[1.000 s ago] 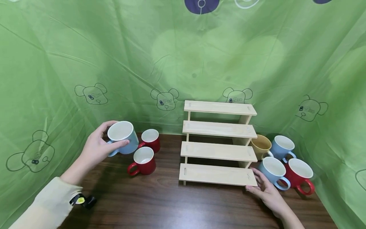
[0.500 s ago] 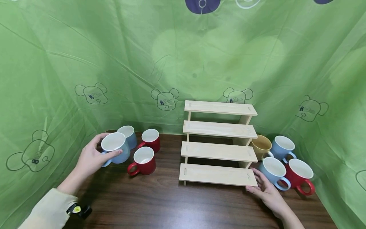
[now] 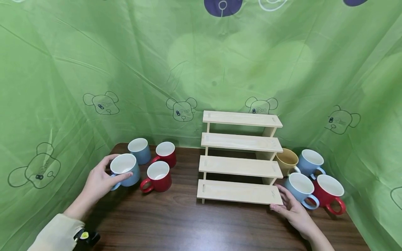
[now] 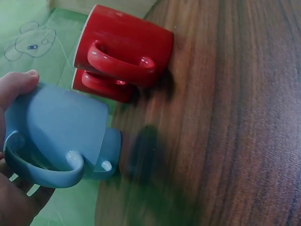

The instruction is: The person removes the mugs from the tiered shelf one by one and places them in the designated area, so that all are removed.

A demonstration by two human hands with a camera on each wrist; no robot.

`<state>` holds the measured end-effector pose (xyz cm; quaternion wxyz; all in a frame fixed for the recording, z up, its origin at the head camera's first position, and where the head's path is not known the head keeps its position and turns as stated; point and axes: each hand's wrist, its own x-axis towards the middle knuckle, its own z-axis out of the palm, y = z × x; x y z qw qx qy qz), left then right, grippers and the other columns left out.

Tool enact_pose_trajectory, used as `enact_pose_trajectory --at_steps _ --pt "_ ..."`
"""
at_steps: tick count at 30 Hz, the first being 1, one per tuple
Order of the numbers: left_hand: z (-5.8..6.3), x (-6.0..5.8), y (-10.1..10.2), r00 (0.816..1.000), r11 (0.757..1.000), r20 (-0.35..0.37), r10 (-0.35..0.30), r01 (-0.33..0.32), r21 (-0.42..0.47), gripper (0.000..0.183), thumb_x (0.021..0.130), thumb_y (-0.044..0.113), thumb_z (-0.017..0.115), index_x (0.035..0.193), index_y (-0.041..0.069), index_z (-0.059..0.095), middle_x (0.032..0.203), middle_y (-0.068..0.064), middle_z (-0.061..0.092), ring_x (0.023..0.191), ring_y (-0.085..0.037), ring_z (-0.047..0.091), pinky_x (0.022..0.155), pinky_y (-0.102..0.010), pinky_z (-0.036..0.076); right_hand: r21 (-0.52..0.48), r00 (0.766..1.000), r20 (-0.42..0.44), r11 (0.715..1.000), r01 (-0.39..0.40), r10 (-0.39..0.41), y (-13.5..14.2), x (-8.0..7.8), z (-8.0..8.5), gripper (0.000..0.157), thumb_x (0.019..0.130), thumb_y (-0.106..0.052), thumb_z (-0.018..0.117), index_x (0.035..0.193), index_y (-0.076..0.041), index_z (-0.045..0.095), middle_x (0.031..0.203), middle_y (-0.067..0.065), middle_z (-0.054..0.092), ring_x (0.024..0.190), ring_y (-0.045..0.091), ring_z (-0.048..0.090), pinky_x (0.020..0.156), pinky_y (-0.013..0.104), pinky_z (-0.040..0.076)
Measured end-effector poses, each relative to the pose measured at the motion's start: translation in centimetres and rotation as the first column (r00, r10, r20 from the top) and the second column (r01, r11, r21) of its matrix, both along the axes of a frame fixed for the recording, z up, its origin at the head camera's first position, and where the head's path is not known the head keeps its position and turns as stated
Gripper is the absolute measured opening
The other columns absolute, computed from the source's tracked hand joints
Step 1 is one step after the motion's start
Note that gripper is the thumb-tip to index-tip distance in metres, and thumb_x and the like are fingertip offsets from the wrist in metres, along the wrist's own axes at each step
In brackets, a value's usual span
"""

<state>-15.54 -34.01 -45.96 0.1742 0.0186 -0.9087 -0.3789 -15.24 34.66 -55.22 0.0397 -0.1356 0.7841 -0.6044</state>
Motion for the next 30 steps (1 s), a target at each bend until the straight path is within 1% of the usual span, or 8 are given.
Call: enact_pose_trajectory --at_steps 2,8,10,13,15,17,22,30 --pt "-0.3 0.0 -0.1 1.000 1.000 0.007 -0.001 0.001 0.000 0.081 0.081 0.036 0.101 0.149 0.016 0.061 0.128 -0.011 0.071 0.100 -0.001 0.056 0.079 -0.023 0.045 0.004 1.000 0.000 1.000 0.009 -0.009 0.0 0.0 0.0 0.078 0.102 0.006 0.071 0.165 0.009 0.025 0.146 -0.002 0.059 0.121 -0.003 0.065 0.090 0.022 0.060" --pt "-1.3 -0.3 -0.6 0.999 1.000 0.035 0.002 -0.002 0.017 0.083 0.081 0.036 0.100 0.150 0.015 0.059 0.129 -0.012 0.071 0.102 0.000 0.056 0.079 -0.023 0.045 0.021 1.000 -0.004 0.999 0.030 -0.030 -0.1 -0.1 0.1 0.078 0.102 0.007 0.071 0.165 0.009 0.026 0.153 0.030 0.052 0.120 -0.004 0.064 0.089 0.021 0.060" --pt "-1.7 -0.3 -0.8 0.999 1.000 0.036 0.004 -0.004 0.017 0.082 0.082 0.035 0.100 0.150 0.015 0.059 0.128 -0.012 0.071 0.100 -0.001 0.056 0.078 -0.022 0.045 0.020 1.000 -0.008 0.999 0.028 -0.028 -0.1 -0.1 0.1 0.078 0.102 0.007 0.071 0.166 0.009 0.025 0.153 0.027 0.053 0.121 -0.004 0.064 0.089 0.021 0.060" --pt "-2.2 -0.4 -0.9 0.999 1.000 0.034 0.006 -0.007 0.012 0.081 0.081 0.035 0.100 0.149 0.015 0.060 0.126 -0.011 0.071 0.097 -0.002 0.057 0.076 -0.021 0.046 0.010 1.000 -0.012 1.000 0.021 -0.021 -0.1 -0.1 0.0 0.078 0.102 0.008 0.071 0.165 0.009 0.026 0.149 0.008 0.059 0.120 -0.003 0.064 0.089 0.021 0.060" --pt "-2.5 -0.4 -1.0 0.999 1.000 0.039 0.012 -0.013 0.007 0.081 0.081 0.036 0.100 0.149 0.015 0.061 0.125 -0.012 0.071 0.096 -0.003 0.057 0.075 -0.021 0.046 0.004 1.000 -0.011 1.000 0.018 -0.018 -0.1 0.0 0.0 0.078 0.102 0.008 0.070 0.165 0.009 0.026 0.145 0.000 0.060 0.120 -0.002 0.065 0.089 0.021 0.060" --pt "-2.7 -0.3 -1.1 0.999 1.000 0.047 0.020 -0.021 0.003 0.081 0.081 0.038 0.100 0.148 0.015 0.061 0.126 -0.012 0.072 0.097 -0.004 0.057 0.076 -0.022 0.046 0.002 1.000 -0.010 1.000 0.014 -0.014 -0.2 0.1 0.0 0.078 0.102 0.009 0.070 0.165 0.009 0.025 0.147 0.007 0.060 0.119 -0.002 0.065 0.089 0.022 0.060" --pt "-3.2 -0.2 -1.3 0.998 0.999 0.062 0.033 -0.033 -0.005 0.082 0.081 0.041 0.100 0.148 0.014 0.060 0.128 -0.014 0.071 0.100 -0.007 0.056 0.077 -0.024 0.046 0.011 1.000 -0.003 1.000 0.009 -0.009 -0.4 0.3 0.2 0.078 0.102 0.007 0.071 0.165 0.009 0.025 0.152 0.042 0.046 0.119 -0.004 0.064 0.088 0.022 0.060" --pt "-4.0 -0.3 -1.7 0.997 0.999 0.063 0.038 -0.037 -0.017 0.084 0.082 0.043 0.099 0.149 0.013 0.059 0.129 -0.014 0.070 0.103 -0.007 0.056 0.078 -0.025 0.046 0.027 1.000 -0.015 1.000 0.007 -0.006 -0.4 0.2 0.4 0.078 0.102 0.007 0.070 0.165 0.009 0.024 0.153 0.045 0.044 0.121 -0.007 0.061 0.089 0.020 0.059"
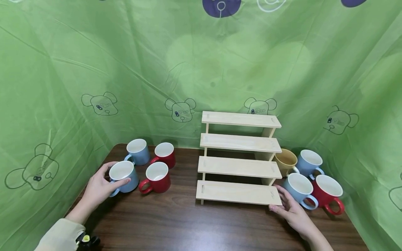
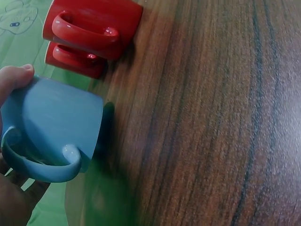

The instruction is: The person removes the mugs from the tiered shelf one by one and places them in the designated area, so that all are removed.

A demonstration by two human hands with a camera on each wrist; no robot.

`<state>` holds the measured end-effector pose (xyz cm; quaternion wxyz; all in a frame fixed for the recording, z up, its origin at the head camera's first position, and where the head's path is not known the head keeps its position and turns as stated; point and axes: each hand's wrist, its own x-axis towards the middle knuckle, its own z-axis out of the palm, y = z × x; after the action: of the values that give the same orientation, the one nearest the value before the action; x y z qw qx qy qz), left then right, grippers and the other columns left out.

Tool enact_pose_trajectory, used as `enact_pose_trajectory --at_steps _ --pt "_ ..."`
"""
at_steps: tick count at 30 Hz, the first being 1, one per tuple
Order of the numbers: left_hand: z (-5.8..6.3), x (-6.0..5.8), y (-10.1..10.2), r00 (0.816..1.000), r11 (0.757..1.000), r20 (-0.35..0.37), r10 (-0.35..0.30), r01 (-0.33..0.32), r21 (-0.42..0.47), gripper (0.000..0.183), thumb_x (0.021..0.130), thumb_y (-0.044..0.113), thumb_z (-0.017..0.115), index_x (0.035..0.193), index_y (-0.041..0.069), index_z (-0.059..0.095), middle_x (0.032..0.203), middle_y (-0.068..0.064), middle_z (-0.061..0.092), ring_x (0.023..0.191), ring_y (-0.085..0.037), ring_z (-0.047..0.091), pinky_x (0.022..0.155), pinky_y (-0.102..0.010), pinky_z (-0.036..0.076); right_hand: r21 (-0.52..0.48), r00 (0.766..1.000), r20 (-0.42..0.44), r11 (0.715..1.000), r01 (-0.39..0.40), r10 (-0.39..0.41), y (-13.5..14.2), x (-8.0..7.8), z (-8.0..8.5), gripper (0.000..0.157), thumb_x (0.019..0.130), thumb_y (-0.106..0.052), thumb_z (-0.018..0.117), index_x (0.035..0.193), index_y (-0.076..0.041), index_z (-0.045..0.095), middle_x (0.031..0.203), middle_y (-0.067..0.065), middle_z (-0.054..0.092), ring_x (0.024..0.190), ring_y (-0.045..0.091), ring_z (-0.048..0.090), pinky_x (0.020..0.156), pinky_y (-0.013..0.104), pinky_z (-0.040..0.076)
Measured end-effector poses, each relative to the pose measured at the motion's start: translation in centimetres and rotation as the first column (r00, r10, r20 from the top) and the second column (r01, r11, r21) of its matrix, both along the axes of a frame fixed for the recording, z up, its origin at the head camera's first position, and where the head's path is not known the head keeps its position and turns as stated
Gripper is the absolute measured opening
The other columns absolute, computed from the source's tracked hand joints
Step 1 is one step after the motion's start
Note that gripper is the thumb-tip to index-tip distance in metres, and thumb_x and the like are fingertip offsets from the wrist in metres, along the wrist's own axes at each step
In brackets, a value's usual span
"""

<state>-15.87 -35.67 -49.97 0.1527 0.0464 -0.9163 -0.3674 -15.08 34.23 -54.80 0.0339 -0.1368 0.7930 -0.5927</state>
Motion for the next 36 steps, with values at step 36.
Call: enact_pose_trajectory --at_steps 36 --pt "-0.6 -0.2 0.4 0.997 0.998 0.077 -0.018 0.022 -0.053 0.093 0.083 0.047 0.097 0.152 0.005 0.051 0.136 -0.026 0.065 0.117 -0.043 0.064 0.085 -0.049 0.049 0.303 0.998 -0.054 0.952 0.043 -0.028 0.2 0.7 3.3 0.082 0.100 -0.014 0.082 0.162 0.010 0.034 0.141 0.031 0.064 0.121 0.010 0.068 0.089 0.020 0.059"
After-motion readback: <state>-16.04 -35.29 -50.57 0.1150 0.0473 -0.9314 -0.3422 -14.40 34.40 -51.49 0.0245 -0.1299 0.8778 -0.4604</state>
